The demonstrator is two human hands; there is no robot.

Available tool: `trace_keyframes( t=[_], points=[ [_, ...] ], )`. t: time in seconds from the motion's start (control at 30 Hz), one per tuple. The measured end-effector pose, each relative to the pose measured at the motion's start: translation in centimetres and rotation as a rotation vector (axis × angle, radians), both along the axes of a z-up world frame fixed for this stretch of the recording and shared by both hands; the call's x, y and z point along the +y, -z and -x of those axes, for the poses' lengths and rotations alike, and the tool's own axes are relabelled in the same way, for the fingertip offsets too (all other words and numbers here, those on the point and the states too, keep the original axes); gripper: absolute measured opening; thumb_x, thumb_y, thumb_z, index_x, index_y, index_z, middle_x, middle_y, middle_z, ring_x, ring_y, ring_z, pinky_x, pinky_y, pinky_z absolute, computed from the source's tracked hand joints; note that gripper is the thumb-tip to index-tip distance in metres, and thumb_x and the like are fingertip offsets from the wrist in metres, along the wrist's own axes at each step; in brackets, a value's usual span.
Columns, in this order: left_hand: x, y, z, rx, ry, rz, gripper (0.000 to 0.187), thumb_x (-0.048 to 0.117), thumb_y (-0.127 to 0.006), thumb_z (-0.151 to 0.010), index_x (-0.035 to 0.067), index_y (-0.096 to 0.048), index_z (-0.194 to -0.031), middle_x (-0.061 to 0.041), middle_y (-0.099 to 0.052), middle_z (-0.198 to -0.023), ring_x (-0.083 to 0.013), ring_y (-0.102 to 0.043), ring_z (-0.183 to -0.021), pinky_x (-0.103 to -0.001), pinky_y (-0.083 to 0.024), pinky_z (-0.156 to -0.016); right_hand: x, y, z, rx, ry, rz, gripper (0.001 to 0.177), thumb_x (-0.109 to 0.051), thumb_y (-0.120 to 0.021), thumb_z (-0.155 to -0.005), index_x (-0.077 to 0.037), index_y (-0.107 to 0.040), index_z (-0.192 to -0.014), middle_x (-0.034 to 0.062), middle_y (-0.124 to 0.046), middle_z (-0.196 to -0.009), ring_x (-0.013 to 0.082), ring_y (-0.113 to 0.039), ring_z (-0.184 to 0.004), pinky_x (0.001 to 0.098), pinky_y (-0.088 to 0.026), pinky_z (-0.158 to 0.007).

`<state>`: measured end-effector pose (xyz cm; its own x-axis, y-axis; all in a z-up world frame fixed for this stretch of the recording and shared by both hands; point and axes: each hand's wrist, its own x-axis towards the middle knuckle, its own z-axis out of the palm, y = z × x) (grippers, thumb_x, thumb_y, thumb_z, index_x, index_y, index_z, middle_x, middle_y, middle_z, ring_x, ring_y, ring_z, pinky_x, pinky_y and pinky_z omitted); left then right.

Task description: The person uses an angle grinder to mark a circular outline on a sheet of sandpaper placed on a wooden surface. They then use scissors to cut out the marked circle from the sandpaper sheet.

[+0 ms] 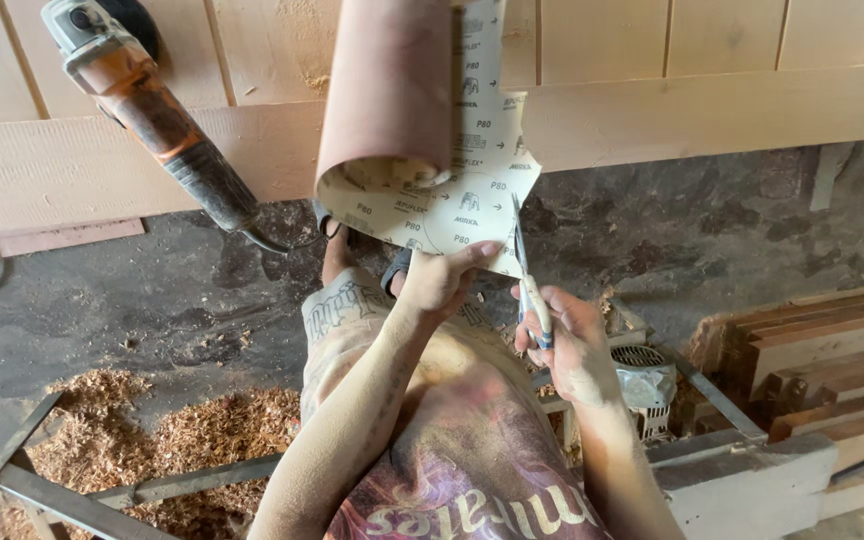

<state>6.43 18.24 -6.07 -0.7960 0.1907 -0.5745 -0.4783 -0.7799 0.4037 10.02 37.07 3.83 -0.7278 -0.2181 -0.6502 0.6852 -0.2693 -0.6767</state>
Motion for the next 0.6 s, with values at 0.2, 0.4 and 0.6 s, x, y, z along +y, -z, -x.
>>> trace_keyframes(
  t=[0.2, 0.4, 0.6],
  points=[
    [1.0, 0.1, 0.4, -0.030, -0.047, -0.035, 0.038, -0.014, -0.071, -0.084, -0.004, -0.058, -0.118, -0.012, -0.066, -0.107, -0.0231, -0.069, -0.097, -0.035, -0.061, -0.084, -0.2, 0.0, 0.7, 0.102, -0.330, -0.529, 0.024, -0.012, -0.060, -0.096, 0.002, -0.066, -0.114, 0.0020, -0.068, -0.076, 0.0128, -0.063, -0.062, 0.0245, -0.045, -0.049],
    [2.5, 0.5, 0.9, 0.003, -0.048, 0.223, 0.035, -0.010, -0.075, -0.081, -0.005, -0.060, -0.112, -0.011, -0.068, -0.104, -0.0223, -0.069, -0.093, -0.035, -0.061, -0.083, -0.2, 1.2, 1.0, 0.137, -0.283, -0.545, 0.023, -0.016, -0.057, -0.098, 0.000, -0.065, -0.111, 0.0053, -0.070, -0.078, 0.0134, -0.069, -0.066, 0.0281, -0.055, -0.056],
    [1.6, -0.6, 1.1, 0.102, 0.115, 0.403, 0.020, -0.001, -0.078, -0.085, -0.004, -0.065, -0.100, -0.009, -0.069, -0.089, -0.0204, -0.068, -0.080, -0.034, -0.059, -0.071, 1.5, 1.9, 2.3, 0.012, -0.211, -0.364, 0.026, -0.010, -0.058, -0.093, 0.006, -0.066, -0.111, 0.0060, -0.064, -0.077, 0.0111, -0.059, -0.060, 0.0256, -0.039, -0.046]
  ],
)
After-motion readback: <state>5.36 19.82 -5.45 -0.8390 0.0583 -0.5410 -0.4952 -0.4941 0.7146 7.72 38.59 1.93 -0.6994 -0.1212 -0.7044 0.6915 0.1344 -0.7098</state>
